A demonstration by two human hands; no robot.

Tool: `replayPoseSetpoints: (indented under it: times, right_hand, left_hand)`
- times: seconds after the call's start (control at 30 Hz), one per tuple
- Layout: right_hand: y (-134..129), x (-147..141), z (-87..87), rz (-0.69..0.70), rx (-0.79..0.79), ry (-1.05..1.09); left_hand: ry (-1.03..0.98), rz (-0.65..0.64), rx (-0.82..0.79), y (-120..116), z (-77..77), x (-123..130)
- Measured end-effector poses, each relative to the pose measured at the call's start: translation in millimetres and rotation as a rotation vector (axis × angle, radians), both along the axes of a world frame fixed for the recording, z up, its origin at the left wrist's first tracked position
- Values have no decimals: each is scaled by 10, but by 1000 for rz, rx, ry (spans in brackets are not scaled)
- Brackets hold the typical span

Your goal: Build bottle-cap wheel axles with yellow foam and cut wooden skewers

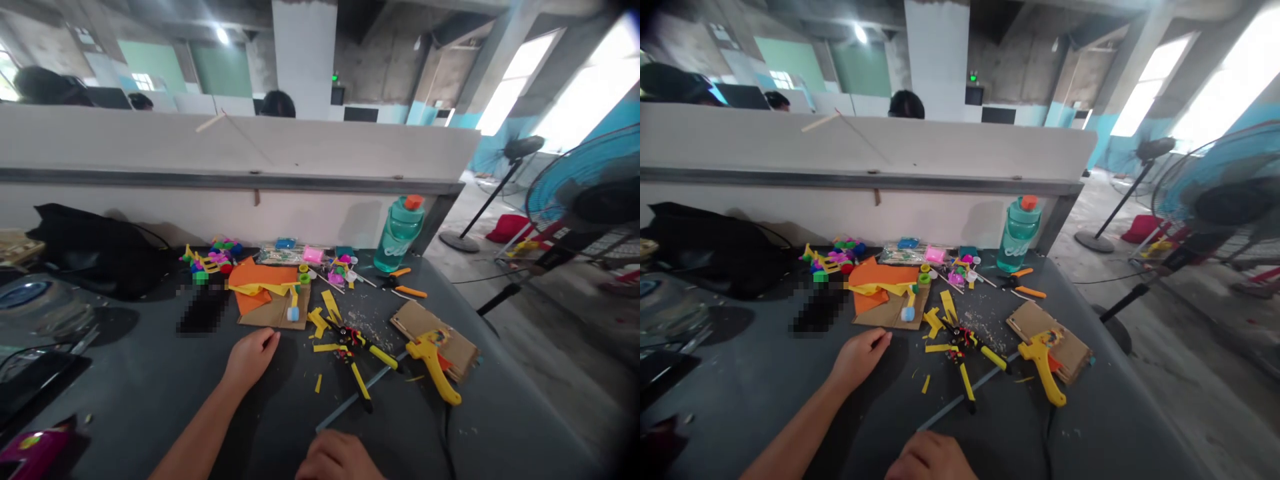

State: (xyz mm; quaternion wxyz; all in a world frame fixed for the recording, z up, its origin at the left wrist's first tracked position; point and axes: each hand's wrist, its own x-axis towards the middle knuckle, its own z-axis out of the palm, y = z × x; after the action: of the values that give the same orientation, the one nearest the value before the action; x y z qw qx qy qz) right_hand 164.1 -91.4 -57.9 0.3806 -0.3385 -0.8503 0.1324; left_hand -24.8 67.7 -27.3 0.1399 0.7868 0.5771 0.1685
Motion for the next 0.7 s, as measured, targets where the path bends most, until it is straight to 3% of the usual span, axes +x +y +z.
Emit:
replayPoseSetpoints:
  times: [0.1,0.27,0.4,0.53,0.7]
  right_hand:
    - [-1,13,155,-15,83,-6]
    - [-29,-24,425,-27,-39,-171]
    - [264,-25,730,-238,-133,-71]
    - [616,55,916,-461,-201,-63]
    - [657,299,1016,-554,-208,-209]
  left_hand:
    - [12,15,-13,-2,41,4]
    - [-48,34,-59,-43,117,-17]
    - [-91,41,-66,-52,117,-37]
    - [-131,45,-64,-32,108,-50]
    - [-173,48,-76,-17,95,-76]
